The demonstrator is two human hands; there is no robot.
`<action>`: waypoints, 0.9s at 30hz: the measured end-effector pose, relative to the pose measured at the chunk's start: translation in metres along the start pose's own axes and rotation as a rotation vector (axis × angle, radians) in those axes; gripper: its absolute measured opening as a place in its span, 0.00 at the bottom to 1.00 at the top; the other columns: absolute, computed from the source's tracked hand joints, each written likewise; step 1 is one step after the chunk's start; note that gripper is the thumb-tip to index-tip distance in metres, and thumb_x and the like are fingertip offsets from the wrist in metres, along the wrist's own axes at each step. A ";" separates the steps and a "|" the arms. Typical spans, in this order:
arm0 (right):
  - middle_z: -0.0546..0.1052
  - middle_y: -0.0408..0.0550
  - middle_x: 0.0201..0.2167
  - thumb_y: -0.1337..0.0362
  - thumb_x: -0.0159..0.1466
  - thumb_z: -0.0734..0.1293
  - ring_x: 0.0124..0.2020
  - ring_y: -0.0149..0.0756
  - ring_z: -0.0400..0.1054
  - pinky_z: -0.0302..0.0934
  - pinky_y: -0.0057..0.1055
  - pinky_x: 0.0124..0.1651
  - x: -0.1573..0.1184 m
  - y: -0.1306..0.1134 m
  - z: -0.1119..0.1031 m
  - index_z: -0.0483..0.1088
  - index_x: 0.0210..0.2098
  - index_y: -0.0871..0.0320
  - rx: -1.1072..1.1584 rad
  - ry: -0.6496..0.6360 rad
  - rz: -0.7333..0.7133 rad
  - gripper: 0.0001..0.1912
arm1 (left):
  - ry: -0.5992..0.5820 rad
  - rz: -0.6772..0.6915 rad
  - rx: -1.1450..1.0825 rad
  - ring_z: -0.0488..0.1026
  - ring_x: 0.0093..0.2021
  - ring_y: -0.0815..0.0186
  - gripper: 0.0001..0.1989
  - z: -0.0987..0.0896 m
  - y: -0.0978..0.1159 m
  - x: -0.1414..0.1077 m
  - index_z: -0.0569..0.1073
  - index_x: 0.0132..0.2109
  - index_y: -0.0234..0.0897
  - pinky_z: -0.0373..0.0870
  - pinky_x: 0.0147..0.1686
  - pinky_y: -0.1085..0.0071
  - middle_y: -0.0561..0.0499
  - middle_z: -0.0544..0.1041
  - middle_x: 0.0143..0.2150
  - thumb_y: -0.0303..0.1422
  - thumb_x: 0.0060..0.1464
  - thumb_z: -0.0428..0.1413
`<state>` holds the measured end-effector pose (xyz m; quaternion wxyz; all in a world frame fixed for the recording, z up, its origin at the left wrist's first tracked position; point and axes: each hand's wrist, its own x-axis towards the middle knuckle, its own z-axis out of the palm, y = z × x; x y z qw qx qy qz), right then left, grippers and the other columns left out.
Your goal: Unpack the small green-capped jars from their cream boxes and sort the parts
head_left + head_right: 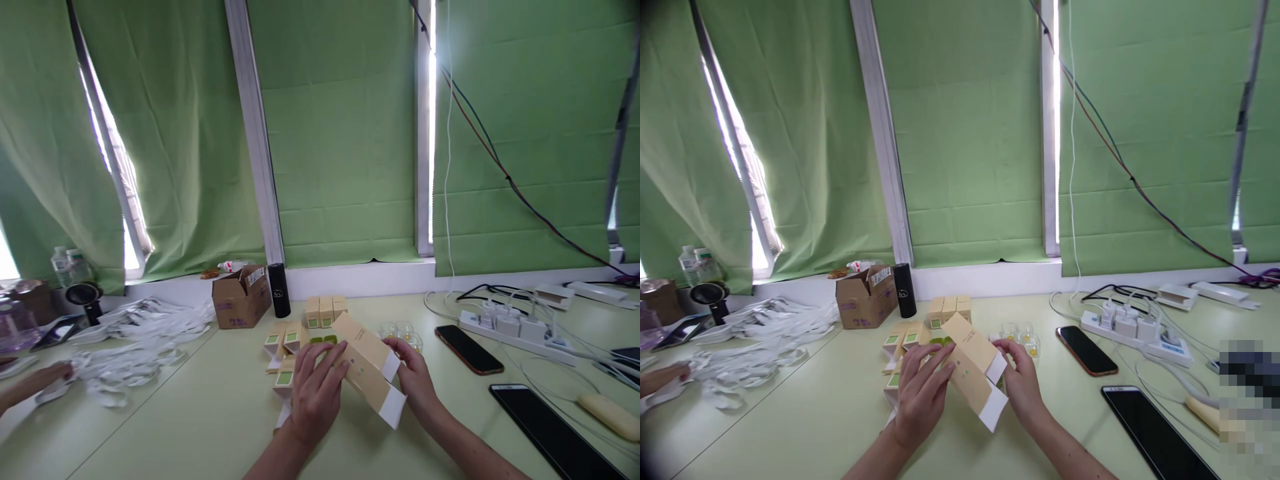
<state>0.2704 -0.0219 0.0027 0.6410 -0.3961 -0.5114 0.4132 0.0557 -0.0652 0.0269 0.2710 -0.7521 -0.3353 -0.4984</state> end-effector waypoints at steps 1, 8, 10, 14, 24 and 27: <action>0.82 0.50 0.37 0.55 0.55 0.71 0.42 0.49 0.74 0.67 0.39 0.45 0.000 0.000 0.000 0.80 0.37 0.54 0.000 0.003 0.004 0.13 | -0.007 0.032 0.026 0.78 0.54 0.52 0.16 -0.001 0.001 -0.001 0.80 0.46 0.49 0.71 0.54 0.46 0.49 0.83 0.55 0.22 0.61 0.56; 0.82 0.50 0.35 0.53 0.53 0.73 0.39 0.49 0.75 0.68 0.39 0.41 0.002 0.003 0.000 0.80 0.35 0.53 0.000 -0.031 0.000 0.14 | -0.105 0.016 0.038 0.79 0.54 0.51 0.14 -0.006 0.001 -0.009 0.81 0.47 0.51 0.68 0.58 0.44 0.49 0.83 0.53 0.27 0.63 0.55; 0.83 0.50 0.35 0.51 0.54 0.73 0.38 0.50 0.75 0.69 0.39 0.40 0.003 0.003 0.000 0.80 0.35 0.53 -0.005 -0.033 -0.008 0.15 | -0.099 -0.002 0.027 0.80 0.51 0.52 0.12 -0.008 0.002 -0.005 0.81 0.45 0.50 0.69 0.56 0.45 0.49 0.85 0.50 0.28 0.63 0.56; 0.81 0.50 0.33 0.43 0.56 0.72 0.37 0.48 0.74 0.68 0.39 0.40 0.003 0.002 -0.002 0.79 0.35 0.54 -0.017 -0.020 -0.038 0.20 | 0.068 -0.068 0.001 0.80 0.44 0.53 0.10 -0.016 0.003 0.019 0.81 0.43 0.48 0.70 0.53 0.49 0.49 0.87 0.42 0.27 0.61 0.58; 0.79 0.48 0.31 0.35 0.58 0.69 0.36 0.46 0.71 0.64 0.42 0.43 0.003 0.005 -0.004 0.78 0.38 0.53 -0.065 -0.049 -0.032 0.28 | 0.011 -1.020 -0.277 0.73 0.31 0.62 0.21 -0.100 -0.066 0.060 0.75 0.33 0.37 0.67 0.31 0.70 0.48 0.81 0.32 0.52 0.46 0.65; 0.79 0.48 0.31 0.34 0.58 0.69 0.37 0.47 0.72 0.64 0.43 0.45 0.003 0.005 -0.004 0.78 0.39 0.54 -0.077 -0.046 -0.027 0.29 | -0.151 -1.193 -0.306 0.71 0.26 0.63 0.25 -0.128 -0.092 0.049 0.76 0.31 0.36 0.60 0.26 0.72 0.51 0.78 0.25 0.53 0.37 0.68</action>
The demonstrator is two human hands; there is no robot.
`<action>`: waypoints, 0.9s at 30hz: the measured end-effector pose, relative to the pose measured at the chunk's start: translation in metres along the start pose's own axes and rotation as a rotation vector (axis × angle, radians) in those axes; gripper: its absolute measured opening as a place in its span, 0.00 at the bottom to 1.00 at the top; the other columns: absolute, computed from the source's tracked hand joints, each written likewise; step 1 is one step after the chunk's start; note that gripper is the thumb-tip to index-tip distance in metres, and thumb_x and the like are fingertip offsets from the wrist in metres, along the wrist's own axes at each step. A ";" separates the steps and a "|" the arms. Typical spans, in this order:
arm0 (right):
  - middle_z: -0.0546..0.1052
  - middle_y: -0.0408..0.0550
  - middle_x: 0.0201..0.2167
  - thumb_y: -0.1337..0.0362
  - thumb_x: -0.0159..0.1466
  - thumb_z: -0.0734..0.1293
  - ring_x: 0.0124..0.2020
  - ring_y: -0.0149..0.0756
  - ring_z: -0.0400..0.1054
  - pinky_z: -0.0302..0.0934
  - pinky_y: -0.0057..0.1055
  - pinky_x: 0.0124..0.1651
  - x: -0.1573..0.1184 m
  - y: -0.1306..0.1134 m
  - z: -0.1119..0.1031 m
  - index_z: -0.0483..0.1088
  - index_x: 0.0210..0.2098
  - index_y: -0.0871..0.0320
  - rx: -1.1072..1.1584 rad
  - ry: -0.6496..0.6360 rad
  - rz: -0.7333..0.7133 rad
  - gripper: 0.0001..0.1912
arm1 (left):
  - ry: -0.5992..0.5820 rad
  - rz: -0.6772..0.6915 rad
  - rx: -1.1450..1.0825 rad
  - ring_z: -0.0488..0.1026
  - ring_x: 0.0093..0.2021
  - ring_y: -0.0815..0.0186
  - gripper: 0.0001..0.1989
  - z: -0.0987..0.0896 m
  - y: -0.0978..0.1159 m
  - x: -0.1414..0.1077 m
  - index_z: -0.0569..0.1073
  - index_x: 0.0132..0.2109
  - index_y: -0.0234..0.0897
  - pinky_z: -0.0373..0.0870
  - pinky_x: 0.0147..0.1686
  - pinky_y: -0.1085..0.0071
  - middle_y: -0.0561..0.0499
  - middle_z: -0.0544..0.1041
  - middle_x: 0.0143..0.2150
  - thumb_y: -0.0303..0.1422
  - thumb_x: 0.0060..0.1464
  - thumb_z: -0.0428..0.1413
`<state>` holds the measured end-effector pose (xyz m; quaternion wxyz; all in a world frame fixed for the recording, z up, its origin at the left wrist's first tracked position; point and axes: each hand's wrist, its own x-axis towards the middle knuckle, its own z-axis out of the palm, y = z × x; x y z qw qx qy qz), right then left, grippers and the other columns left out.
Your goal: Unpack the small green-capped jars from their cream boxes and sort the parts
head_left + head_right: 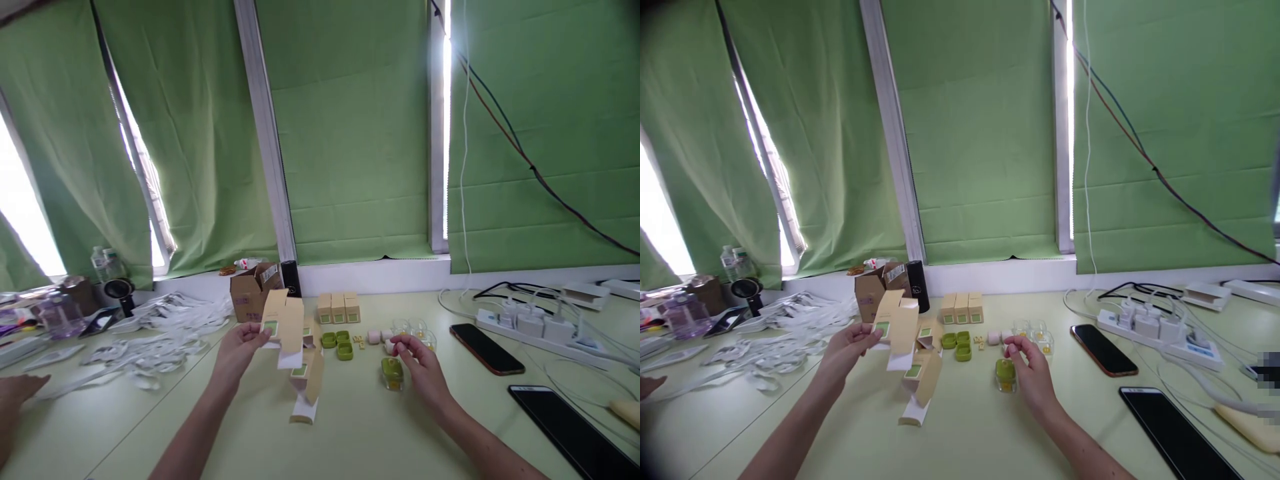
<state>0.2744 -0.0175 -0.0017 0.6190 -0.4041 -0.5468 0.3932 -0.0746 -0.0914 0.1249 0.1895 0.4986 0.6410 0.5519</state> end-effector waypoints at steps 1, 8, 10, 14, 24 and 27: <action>0.79 0.48 0.31 0.34 0.58 0.69 0.37 0.47 0.72 0.64 0.43 0.45 0.000 0.000 0.000 0.78 0.39 0.54 -0.004 0.001 0.001 0.29 | -0.009 -0.031 0.041 0.69 0.25 0.64 0.25 -0.009 -0.006 0.002 0.75 0.28 0.37 0.58 0.26 0.72 0.52 0.76 0.22 0.53 0.34 0.69; 0.78 0.48 0.30 0.35 0.58 0.69 0.37 0.45 0.71 0.64 0.41 0.44 0.000 0.002 -0.001 0.78 0.39 0.54 -0.024 -0.010 0.004 0.28 | -0.118 -0.112 0.299 0.63 0.23 0.66 0.24 -0.041 -0.056 0.000 0.73 0.24 0.37 0.51 0.26 0.73 0.55 0.70 0.18 0.54 0.34 0.66; 0.78 0.47 0.30 0.35 0.59 0.68 0.37 0.44 0.71 0.64 0.40 0.44 0.000 0.003 -0.001 0.78 0.39 0.54 -0.030 -0.023 -0.003 0.28 | -0.170 -0.129 0.327 0.65 0.24 0.64 0.24 -0.039 -0.068 -0.001 0.73 0.24 0.37 0.53 0.27 0.72 0.55 0.70 0.18 0.54 0.36 0.65; 0.78 0.48 0.31 0.35 0.60 0.68 0.37 0.44 0.70 0.64 0.39 0.43 0.000 0.004 -0.002 0.78 0.39 0.54 -0.037 -0.046 -0.006 0.28 | -0.208 -0.161 0.370 0.68 0.27 0.61 0.22 -0.026 -0.083 -0.002 0.73 0.25 0.37 0.57 0.29 0.70 0.52 0.72 0.20 0.53 0.36 0.62; 0.77 0.48 0.31 0.34 0.60 0.66 0.37 0.45 0.70 0.64 0.42 0.45 -0.001 0.005 0.000 0.77 0.39 0.54 -0.062 -0.054 -0.019 0.29 | -0.265 -0.135 0.424 0.70 0.28 0.59 0.24 -0.009 -0.099 -0.001 0.73 0.24 0.37 0.58 0.29 0.68 0.51 0.72 0.21 0.55 0.39 0.60; 0.77 0.49 0.31 0.34 0.60 0.66 0.36 0.45 0.70 0.64 0.42 0.43 -0.001 0.005 0.000 0.77 0.39 0.54 -0.065 -0.053 -0.024 0.30 | -0.276 -0.128 0.430 0.70 0.28 0.59 0.24 -0.006 -0.102 0.001 0.74 0.24 0.36 0.58 0.29 0.69 0.49 0.74 0.22 0.56 0.40 0.59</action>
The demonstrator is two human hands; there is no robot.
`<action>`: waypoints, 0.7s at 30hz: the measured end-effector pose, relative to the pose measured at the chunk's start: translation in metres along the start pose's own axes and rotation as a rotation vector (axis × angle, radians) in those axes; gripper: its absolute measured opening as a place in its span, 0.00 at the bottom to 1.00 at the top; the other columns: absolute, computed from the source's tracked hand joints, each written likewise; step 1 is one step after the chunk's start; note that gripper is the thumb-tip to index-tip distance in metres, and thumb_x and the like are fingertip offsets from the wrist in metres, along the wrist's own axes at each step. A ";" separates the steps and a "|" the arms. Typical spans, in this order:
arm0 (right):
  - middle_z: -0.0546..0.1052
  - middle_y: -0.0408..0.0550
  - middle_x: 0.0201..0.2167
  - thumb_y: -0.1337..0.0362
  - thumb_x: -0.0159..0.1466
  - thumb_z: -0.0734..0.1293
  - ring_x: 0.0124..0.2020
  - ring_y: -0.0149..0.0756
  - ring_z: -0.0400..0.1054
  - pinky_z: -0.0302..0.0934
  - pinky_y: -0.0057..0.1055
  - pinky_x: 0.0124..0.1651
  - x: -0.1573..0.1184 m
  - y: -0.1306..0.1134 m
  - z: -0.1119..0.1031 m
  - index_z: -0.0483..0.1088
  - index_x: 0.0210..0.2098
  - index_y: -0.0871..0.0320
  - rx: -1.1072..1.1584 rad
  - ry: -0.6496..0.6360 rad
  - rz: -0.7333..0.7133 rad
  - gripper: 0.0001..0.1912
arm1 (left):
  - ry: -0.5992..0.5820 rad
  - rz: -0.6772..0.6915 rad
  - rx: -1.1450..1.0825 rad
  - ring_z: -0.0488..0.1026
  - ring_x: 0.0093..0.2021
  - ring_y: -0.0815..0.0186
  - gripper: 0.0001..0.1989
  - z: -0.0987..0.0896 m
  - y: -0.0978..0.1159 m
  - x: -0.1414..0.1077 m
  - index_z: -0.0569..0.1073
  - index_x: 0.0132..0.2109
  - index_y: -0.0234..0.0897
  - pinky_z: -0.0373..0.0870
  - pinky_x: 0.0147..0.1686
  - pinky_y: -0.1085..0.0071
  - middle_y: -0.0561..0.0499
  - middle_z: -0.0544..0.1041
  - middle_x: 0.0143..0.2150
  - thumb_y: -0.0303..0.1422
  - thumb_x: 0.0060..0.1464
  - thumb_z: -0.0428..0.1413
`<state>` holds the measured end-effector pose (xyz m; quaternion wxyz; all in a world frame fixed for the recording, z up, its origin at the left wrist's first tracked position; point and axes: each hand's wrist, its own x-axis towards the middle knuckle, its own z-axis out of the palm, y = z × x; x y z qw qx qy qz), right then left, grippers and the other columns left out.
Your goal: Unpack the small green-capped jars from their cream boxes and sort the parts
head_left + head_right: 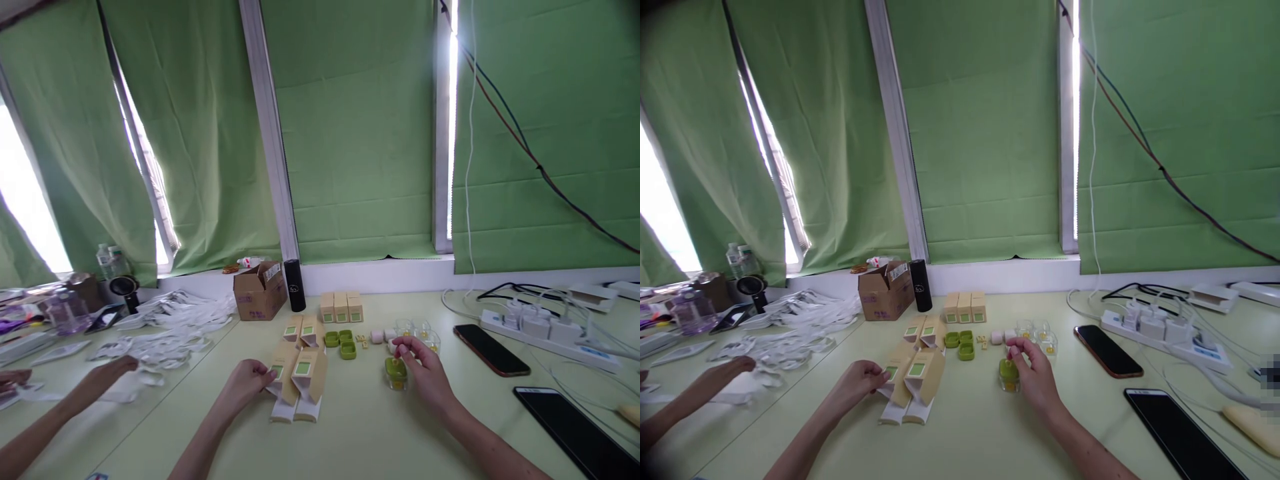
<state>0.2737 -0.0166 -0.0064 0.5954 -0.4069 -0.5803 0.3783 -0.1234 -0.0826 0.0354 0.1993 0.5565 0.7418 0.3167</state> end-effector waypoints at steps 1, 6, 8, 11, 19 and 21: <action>0.77 0.49 0.31 0.33 0.60 0.66 0.37 0.45 0.70 0.64 0.42 0.43 0.000 0.000 0.000 0.77 0.39 0.54 -0.003 0.002 -0.002 0.30 | -0.007 0.006 0.003 0.70 0.28 0.59 0.25 0.001 0.000 0.001 0.74 0.24 0.36 0.58 0.28 0.69 0.49 0.75 0.22 0.56 0.41 0.59; 0.78 0.49 0.32 0.33 0.60 0.66 0.38 0.45 0.71 0.64 0.42 0.45 0.001 0.002 -0.001 0.78 0.39 0.53 -0.026 0.013 0.005 0.30 | -0.046 0.024 0.045 0.72 0.29 0.58 0.27 0.002 0.002 0.001 0.77 0.24 0.36 0.59 0.28 0.68 0.46 0.78 0.23 0.58 0.44 0.57; 0.78 0.49 0.32 0.34 0.60 0.66 0.38 0.46 0.71 0.63 0.42 0.45 0.002 0.002 -0.001 0.78 0.39 0.53 -0.022 0.012 0.009 0.29 | -0.052 0.026 0.087 0.73 0.30 0.56 0.29 0.000 0.005 -0.002 0.77 0.25 0.36 0.60 0.29 0.67 0.45 0.79 0.25 0.59 0.48 0.54; 0.79 0.49 0.33 0.36 0.61 0.66 0.38 0.46 0.71 0.63 0.42 0.45 0.002 0.003 -0.001 0.77 0.40 0.53 -0.017 0.027 0.004 0.27 | 0.000 0.024 0.163 0.76 0.33 0.51 0.30 -0.008 0.017 -0.008 0.79 0.30 0.36 0.64 0.33 0.64 0.43 0.81 0.28 0.59 0.52 0.51; 0.79 0.49 0.35 0.55 0.59 0.64 0.40 0.46 0.70 0.59 0.40 0.43 0.006 0.003 -0.005 0.76 0.39 0.54 -0.091 0.058 0.001 0.14 | 0.410 0.452 0.224 0.69 0.57 0.45 0.15 0.007 0.092 -0.042 0.75 0.49 0.40 0.65 0.57 0.48 0.44 0.82 0.41 0.43 0.61 0.52; 0.78 0.49 0.37 0.61 0.54 0.62 0.43 0.46 0.70 0.58 0.38 0.41 0.006 0.002 -0.006 0.74 0.39 0.54 -0.114 0.026 -0.008 0.15 | 0.361 0.573 0.148 0.68 0.56 0.48 0.13 0.026 0.112 -0.049 0.74 0.49 0.41 0.68 0.56 0.50 0.45 0.81 0.43 0.39 0.62 0.52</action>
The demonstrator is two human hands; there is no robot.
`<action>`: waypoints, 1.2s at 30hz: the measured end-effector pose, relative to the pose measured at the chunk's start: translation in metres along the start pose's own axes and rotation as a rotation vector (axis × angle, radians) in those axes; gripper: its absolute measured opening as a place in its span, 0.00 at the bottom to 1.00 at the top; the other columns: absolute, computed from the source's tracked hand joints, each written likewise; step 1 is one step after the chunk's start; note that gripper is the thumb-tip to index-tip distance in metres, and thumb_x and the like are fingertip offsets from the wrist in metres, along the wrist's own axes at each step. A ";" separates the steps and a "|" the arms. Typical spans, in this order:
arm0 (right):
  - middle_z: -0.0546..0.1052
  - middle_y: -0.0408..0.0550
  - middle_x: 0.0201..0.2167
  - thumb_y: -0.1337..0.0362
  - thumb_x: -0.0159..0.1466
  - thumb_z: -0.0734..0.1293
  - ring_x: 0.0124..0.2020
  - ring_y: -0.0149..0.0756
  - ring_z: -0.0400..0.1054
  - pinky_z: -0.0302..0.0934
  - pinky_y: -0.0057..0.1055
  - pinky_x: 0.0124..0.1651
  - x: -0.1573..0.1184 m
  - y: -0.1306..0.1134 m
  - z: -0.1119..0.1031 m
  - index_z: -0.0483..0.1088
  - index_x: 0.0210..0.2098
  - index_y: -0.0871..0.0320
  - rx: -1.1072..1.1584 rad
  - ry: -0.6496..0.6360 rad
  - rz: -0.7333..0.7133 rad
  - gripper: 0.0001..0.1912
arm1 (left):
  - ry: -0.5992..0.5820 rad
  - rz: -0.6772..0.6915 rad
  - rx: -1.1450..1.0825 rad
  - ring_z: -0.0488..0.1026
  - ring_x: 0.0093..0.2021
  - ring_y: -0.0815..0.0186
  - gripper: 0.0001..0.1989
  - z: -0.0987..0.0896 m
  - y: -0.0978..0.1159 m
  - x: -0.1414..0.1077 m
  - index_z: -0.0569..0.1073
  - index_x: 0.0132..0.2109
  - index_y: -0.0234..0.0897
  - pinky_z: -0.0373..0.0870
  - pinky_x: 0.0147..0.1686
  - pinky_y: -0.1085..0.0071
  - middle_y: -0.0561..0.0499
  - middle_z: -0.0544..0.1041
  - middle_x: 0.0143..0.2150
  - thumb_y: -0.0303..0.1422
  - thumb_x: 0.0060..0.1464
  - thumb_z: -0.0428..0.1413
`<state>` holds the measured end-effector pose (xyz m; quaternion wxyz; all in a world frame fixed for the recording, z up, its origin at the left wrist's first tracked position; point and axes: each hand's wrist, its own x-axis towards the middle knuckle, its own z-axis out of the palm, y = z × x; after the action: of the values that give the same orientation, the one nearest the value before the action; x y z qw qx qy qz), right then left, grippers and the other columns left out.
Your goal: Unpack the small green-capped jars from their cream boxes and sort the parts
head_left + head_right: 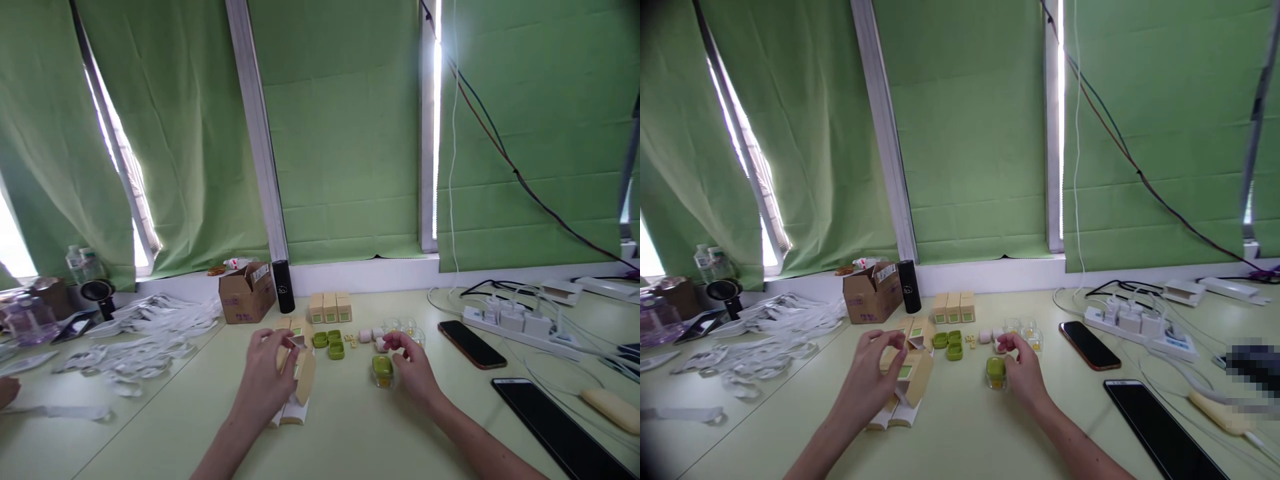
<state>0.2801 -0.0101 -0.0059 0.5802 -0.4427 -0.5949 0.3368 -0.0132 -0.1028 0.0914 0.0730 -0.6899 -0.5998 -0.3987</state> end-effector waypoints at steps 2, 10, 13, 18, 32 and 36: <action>0.77 0.49 0.39 0.64 0.49 0.60 0.45 0.45 0.69 0.58 0.36 0.40 0.000 0.000 0.000 0.72 0.39 0.54 -0.002 -0.056 -0.002 0.19 | -0.061 0.064 -0.088 0.68 0.57 0.49 0.11 0.018 0.022 -0.001 0.73 0.49 0.41 0.69 0.56 0.50 0.44 0.80 0.42 0.36 0.63 0.52; 0.72 0.46 0.40 0.70 0.42 0.64 0.41 0.40 0.67 0.61 0.32 0.39 -0.005 0.015 0.011 0.67 0.42 0.54 0.031 -0.217 0.020 0.25 | -0.365 0.075 -0.330 0.70 0.58 0.50 0.20 0.093 0.062 -0.002 0.73 0.52 0.45 0.71 0.55 0.53 0.45 0.77 0.47 0.24 0.52 0.56; 0.72 0.46 0.41 0.71 0.44 0.66 0.42 0.40 0.68 0.62 0.32 0.38 -0.006 0.021 0.013 0.68 0.46 0.54 0.070 -0.229 0.012 0.28 | -0.381 0.027 -0.474 0.73 0.54 0.51 0.24 0.111 0.056 0.004 0.75 0.51 0.47 0.70 0.54 0.55 0.46 0.77 0.46 0.22 0.46 0.58; 0.76 0.46 0.42 0.72 0.46 0.69 0.40 0.40 0.71 0.64 0.33 0.39 -0.007 0.028 0.013 0.68 0.50 0.53 0.082 -0.302 -0.005 0.30 | -0.286 -0.038 -0.564 0.72 0.55 0.54 0.25 0.131 0.045 0.006 0.73 0.51 0.47 0.67 0.58 0.55 0.47 0.77 0.46 0.19 0.48 0.52; 0.81 0.50 0.45 0.58 0.47 0.81 0.44 0.47 0.76 0.66 0.44 0.50 -0.005 0.000 0.009 0.70 0.49 0.50 0.735 -0.376 0.241 0.32 | -0.117 -0.148 -0.763 0.78 0.50 0.58 0.19 0.140 0.038 -0.003 0.71 0.51 0.40 0.70 0.48 0.61 0.43 0.79 0.49 0.21 0.53 0.50; 0.81 0.52 0.47 0.58 0.50 0.79 0.44 0.48 0.77 0.67 0.45 0.47 -0.005 -0.006 0.004 0.73 0.51 0.50 0.840 -0.372 0.264 0.29 | -0.148 -0.193 -0.802 0.78 0.49 0.57 0.16 0.138 0.041 -0.004 0.70 0.50 0.40 0.70 0.48 0.60 0.44 0.80 0.47 0.24 0.55 0.50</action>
<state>0.2752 -0.0163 -0.0025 0.5449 -0.1739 -0.4395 0.6926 0.0875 -0.0371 0.0115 -0.2823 -0.6312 -0.4626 -0.5549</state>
